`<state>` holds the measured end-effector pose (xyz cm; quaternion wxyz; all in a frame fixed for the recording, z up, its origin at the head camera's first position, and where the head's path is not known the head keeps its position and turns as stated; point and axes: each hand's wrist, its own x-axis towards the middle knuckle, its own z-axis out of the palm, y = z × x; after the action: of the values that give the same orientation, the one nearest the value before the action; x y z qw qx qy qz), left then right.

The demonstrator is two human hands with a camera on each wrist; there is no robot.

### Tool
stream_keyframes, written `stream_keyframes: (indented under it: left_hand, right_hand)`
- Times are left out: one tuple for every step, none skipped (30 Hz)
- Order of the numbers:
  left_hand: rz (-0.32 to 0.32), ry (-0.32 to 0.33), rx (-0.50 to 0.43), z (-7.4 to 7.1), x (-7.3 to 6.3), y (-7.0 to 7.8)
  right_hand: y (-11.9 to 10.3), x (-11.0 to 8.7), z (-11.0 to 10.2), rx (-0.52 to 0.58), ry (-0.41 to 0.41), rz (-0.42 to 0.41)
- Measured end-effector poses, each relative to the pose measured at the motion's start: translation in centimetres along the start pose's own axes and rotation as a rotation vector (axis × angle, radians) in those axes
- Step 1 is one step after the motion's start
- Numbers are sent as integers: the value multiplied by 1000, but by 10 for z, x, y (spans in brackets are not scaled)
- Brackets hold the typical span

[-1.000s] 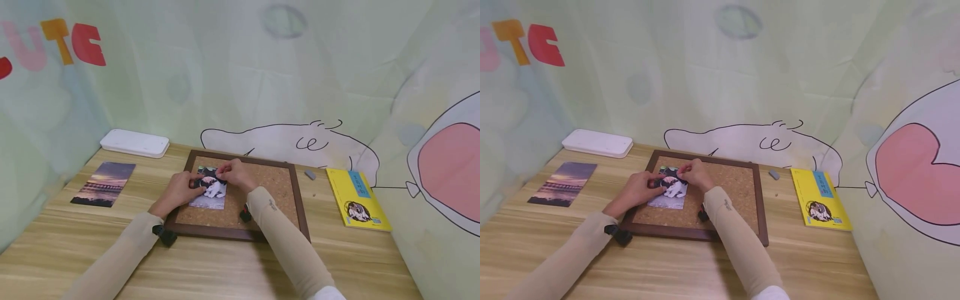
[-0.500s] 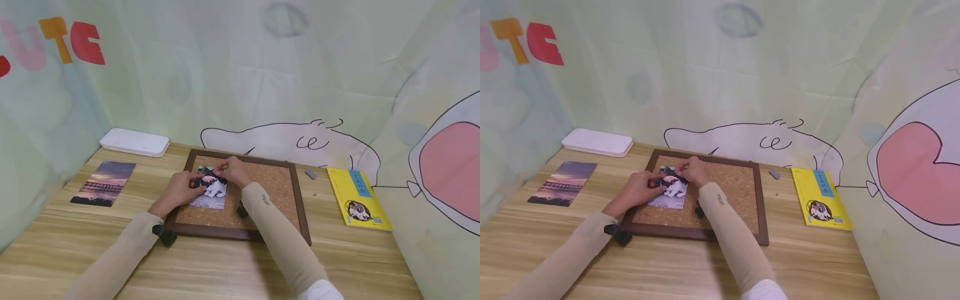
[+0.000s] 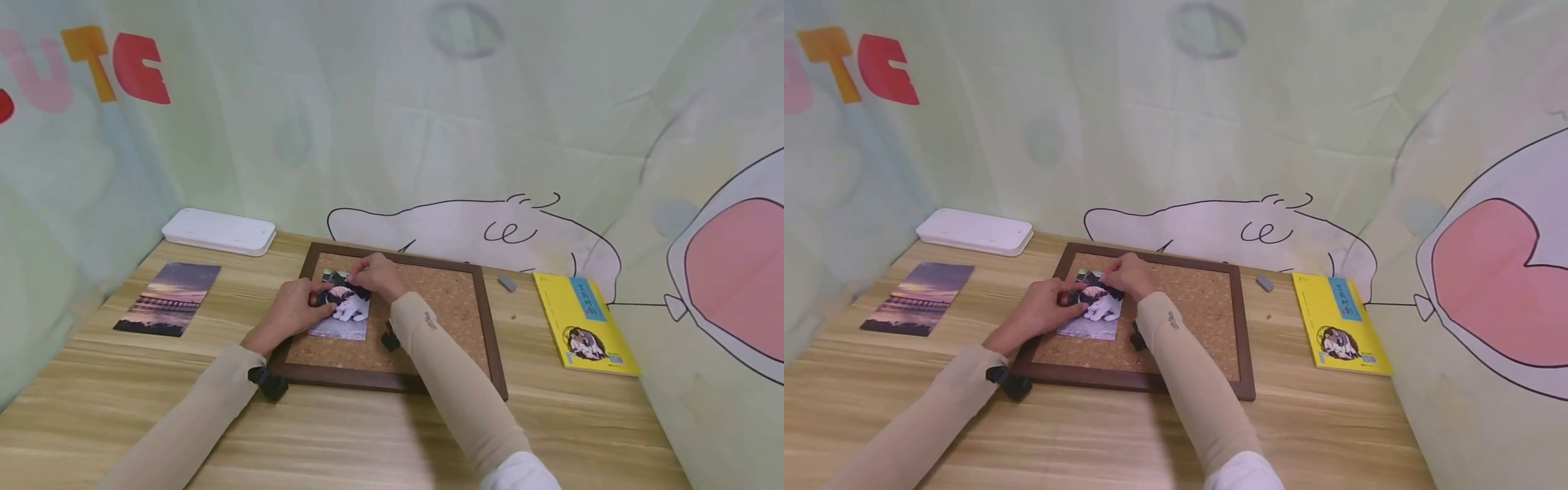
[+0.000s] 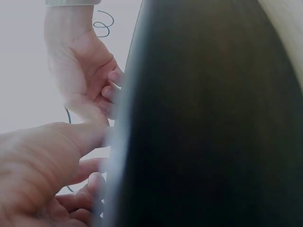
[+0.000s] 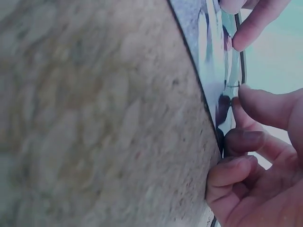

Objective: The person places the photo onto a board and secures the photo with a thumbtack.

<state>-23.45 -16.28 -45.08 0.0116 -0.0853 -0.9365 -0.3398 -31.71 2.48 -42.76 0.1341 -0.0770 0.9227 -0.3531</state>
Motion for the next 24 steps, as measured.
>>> stream_keyframes:
  left_hand:
    - [3, 3, 1, 0, 0, 0]
    - [6, 5, 2, 0, 0, 0]
    - [8, 6, 3, 1, 0, -1]
    - [8, 6, 4, 1, 0, -1]
    - [6, 6, 5, 1, 0, -1]
    - [3, 3, 4, 1, 0, -1]
    - [1, 0, 5, 1, 0, -1]
    - [-2, -3, 5, 1, -1, -1]
    - [-5, -6, 6, 1, -1, -1]
    - [-9, -9, 6, 2, -1, -1]
    - [-9, -12, 6, 2, -1, -2]
    - [-10, -15, 6, 2, -1, -2]
    - [-1, -14, 7, 2, -1, -2]
    - [7, -12, 7, 2, 0, -3]
    - [15, -10, 6, 3, 0, -3]
    - [23, -7, 5, 3, 0, -4]
    - [33, -4, 6, 3, 0, -4]
    - [40, -1, 5, 3, 1, -5]
    - [48, 1, 5, 3, 1, -5]
    - [51, 3, 5, 3, 1, -6]
    - [53, 4, 4, 3, 1, -5]
    - [52, 4, 3, 2, 1, -5]
    - [50, 4, 3, 2, 1, -5]
    - [47, 2, 1, 2, 1, -5]
  right_hand:
    - [-1, 0, 0, -1, 3, 5]
    - [-1, 0, 0, -4, 5, 8]
    - [-2, 0, -1, -6, 7, 11]
    - [-2, 0, -1, -5, 8, 13]
    - [-3, 0, -1, -5, 10, 12]
    - [-3, -1, -1, -5, 12, 11]
    - [-4, -1, -1, -6, 14, 10]
    - [-4, -1, -1, -9, 17, 8]
    - [-4, -2, 0, -11, 18, 9]
    - [-5, -3, 0, -15, 20, 14]
    - [-5, -3, 0, -26, 23, 21]
    - [-6, -4, 1, -34, 27, 27]
    - [-6, -4, 1, -43, 32, 34]
    - [-7, -4, 2, -52, 37, 41]
    - [-7, -5, 2, -56, 43, 48]
    - [-8, -5, 2, -59, 49, 54]
    - [-8, -5, 3, -61, 54, 55]
    - [-8, -5, 3, -61, 61, 54]
    - [-7, -4, 3, -57, 65, 54]
    - [-7, -4, 3, -52, 66, 52]
    - [-7, -4, 3, -44, 68, 49]
    - [-6, -4, 3, -39, 70, 43]
    - [-5, -4, 3, -36, 70, 35]
    - [-4, -4, 3, -37, 71, 23]
